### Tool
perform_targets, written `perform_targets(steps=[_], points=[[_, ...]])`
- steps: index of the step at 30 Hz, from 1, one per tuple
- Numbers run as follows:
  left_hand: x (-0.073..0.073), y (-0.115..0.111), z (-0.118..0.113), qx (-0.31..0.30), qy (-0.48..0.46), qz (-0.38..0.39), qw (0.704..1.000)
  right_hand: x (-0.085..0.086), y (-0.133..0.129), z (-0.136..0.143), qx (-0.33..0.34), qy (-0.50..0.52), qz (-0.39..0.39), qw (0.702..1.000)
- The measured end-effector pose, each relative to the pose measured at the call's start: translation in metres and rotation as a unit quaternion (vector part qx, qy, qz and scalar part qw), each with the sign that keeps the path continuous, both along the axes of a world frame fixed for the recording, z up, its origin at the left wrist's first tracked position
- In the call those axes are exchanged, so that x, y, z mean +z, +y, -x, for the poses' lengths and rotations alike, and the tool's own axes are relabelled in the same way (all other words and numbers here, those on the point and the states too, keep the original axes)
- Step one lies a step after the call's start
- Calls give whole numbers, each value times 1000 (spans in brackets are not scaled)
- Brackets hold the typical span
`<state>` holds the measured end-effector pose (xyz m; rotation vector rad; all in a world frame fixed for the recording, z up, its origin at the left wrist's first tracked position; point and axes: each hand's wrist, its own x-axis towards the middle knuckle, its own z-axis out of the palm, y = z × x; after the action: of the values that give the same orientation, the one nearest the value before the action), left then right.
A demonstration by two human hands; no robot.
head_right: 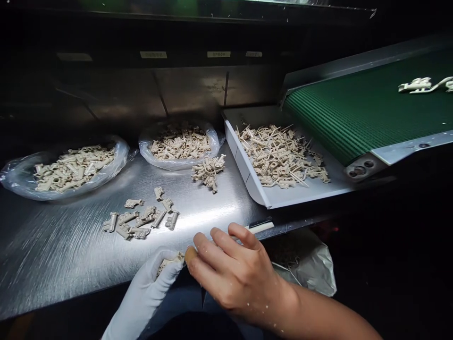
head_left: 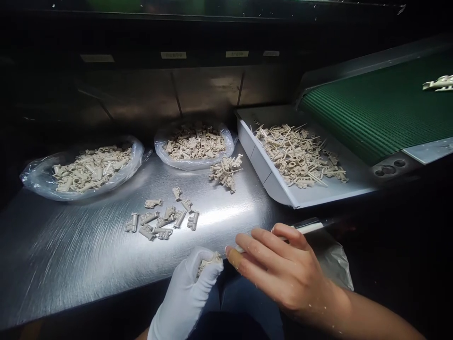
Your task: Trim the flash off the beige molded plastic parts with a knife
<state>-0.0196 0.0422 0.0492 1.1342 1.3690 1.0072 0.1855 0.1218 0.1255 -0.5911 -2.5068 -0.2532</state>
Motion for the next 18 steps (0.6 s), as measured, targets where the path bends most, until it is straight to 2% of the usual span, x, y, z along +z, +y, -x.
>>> perform_targets(steps=[6, 11, 14, 16, 18], points=[[7, 5, 2, -4, -5, 1, 1000, -6, 1, -4, -40, 61, 34, 997], [8, 8, 0, -7, -3, 3, 1000, -3, 2, -5, -5, 23, 36, 999], [8, 9, -2, -6, -18, 1, 1000, -13, 4, -2, -31, 70, 45, 996], [8, 8, -4, -1, -17, -9, 1000, -25, 3, 3, -55, 120, 109, 985], [7, 8, -7, 4, -7, -20, 1000, -38, 0, 8, -48, 166, 226, 959]])
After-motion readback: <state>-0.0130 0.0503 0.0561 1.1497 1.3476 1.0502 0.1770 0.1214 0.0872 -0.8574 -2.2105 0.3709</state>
